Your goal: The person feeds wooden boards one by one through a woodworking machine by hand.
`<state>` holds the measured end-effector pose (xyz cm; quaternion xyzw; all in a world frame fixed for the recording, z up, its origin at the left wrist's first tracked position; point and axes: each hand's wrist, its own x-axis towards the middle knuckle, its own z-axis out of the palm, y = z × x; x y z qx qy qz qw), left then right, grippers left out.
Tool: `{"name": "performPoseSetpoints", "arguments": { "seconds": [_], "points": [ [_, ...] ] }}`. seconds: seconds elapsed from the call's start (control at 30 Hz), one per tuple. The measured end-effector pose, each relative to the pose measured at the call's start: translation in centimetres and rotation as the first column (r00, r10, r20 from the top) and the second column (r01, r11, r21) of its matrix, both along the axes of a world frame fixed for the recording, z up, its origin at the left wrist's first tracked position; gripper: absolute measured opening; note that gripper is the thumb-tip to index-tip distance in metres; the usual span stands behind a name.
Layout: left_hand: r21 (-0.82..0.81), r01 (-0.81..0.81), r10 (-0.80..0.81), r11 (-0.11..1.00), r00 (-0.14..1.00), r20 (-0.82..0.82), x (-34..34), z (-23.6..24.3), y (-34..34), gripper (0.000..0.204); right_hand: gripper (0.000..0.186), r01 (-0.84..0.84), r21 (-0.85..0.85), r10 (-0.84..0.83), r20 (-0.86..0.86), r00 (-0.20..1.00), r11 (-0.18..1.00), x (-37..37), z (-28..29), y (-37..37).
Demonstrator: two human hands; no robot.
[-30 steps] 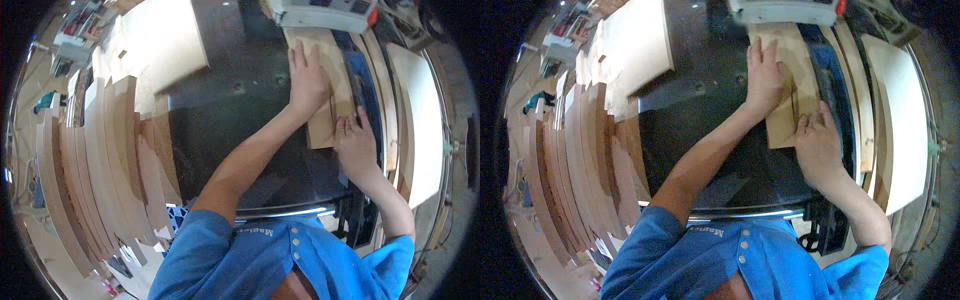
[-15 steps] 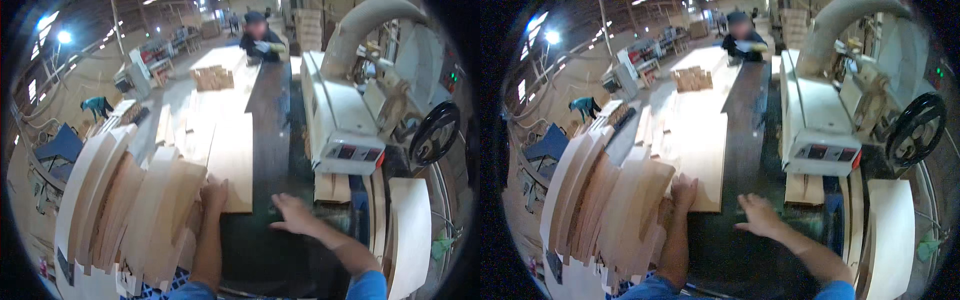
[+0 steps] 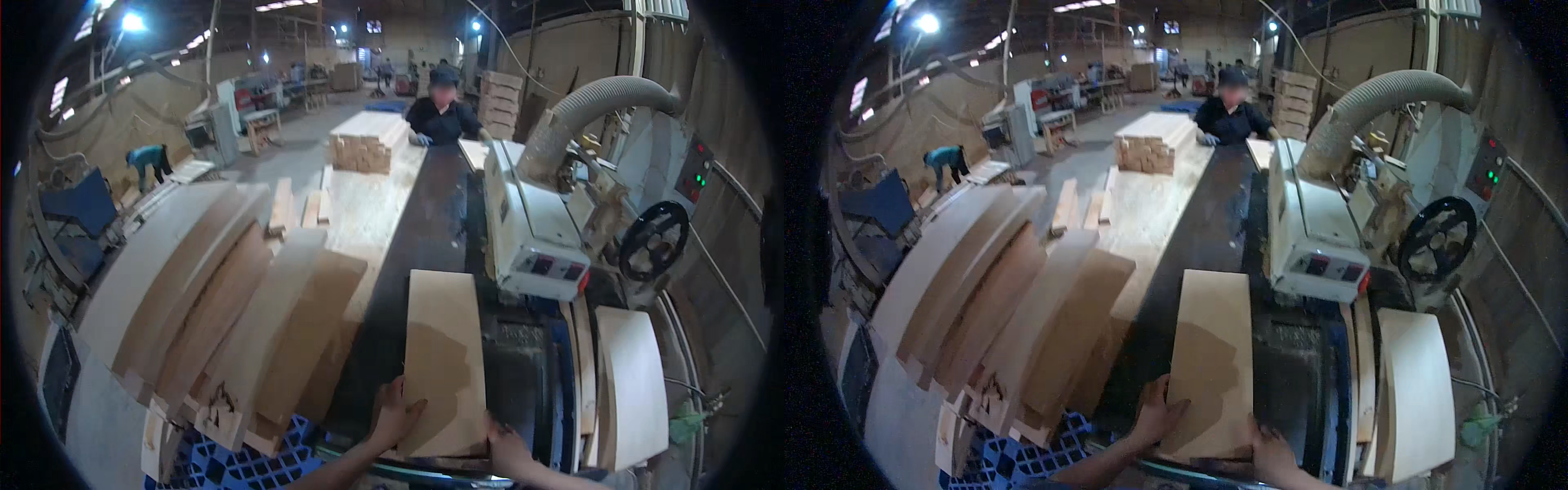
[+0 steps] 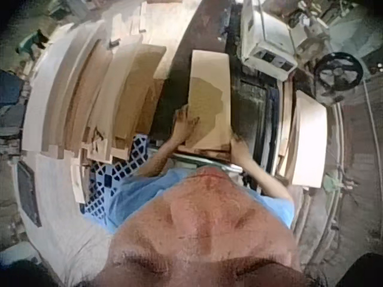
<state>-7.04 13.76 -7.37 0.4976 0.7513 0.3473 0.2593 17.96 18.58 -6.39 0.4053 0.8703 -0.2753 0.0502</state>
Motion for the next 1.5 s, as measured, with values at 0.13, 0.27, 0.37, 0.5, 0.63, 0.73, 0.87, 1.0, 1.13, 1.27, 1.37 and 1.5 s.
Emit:
{"name": "performPoseSetpoints", "arguments": {
  "seconds": [0.13,0.27,0.37,0.5,0.63,0.73,0.87,1.0,1.13,1.27,1.37,1.5],
  "points": [
    [0.247,0.091,-0.074,0.965,0.994,-0.077,4.1,-2.5,-1.7,0.082,0.078,-0.209,0.384,0.133,0.214,0.968,0.899,3.0,1.1,-7.9],
    [0.315,0.128,-0.151,0.941,0.987,0.051,5.7,-2.0,0.1,0.083,0.048,-0.125,0.534,0.04,0.168,0.985,0.836,2.4,2.0,-9.5],
    [0.325,0.148,-0.16,0.934,0.987,0.013,7.8,-2.8,2.6,0.069,0.046,-0.116,0.53,-0.025,0.251,0.968,0.84,2.8,2.2,-8.4],
    [0.346,0.163,-0.161,0.924,0.986,-0.033,11.0,-4.5,6.4,0.068,0.044,-0.173,0.56,-0.06,0.373,0.926,0.81,3.9,2.2,-6.0],
    [0.396,0.14,-0.113,0.907,0.989,-0.091,13.1,-5.2,7.9,0.059,0.043,-0.24,0.561,-0.041,0.44,0.897,0.792,5.0,2.1,-4.0],
    [0.338,0.147,-0.139,0.93,0.989,-0.049,11.6,-3.5,9.6,0.054,0.04,-0.167,0.554,-0.084,0.398,0.914,0.816,3.6,2.6,-1.4],
    [0.233,0.116,-0.101,0.966,0.992,-0.077,10.3,-3.6,15.5,0.051,0.044,-0.241,0.551,-0.035,0.442,0.896,0.799,1.5,3.0,4.2],
    [0.325,0.034,-0.047,0.945,0.998,0.034,9.7,-5.1,21.2,0.051,0.061,-0.244,0.499,-0.03,0.479,0.877,0.831,1.1,2.7,8.8],
    [0.425,0.031,0.011,0.905,0.995,-0.097,8.1,-4.8,25.3,0.049,0.061,-0.194,0.504,-0.053,0.434,0.899,0.841,-0.3,2.7,13.3],
    [0.425,0.005,0.058,0.905,0.989,-0.136,4.5,-3.1,26.7,0.049,0.057,-0.173,0.473,-0.054,0.429,0.902,0.864,-3.2,3.6,17.4],
    [0.417,0.041,0.087,0.908,0.955,-0.282,0.0,1.4,21.4,0.054,0.057,-0.193,0.482,0.065,0.27,0.961,0.855,-5.7,4.4,20.1],
    [0.462,-0.346,0.534,0.817,0.756,-0.378,-6.3,-1.8,14.4,0.066,0.053,-0.187,0.311,0.318,-0.449,0.835,0.932,-15.9,1.3,20.7]
  ]
}}
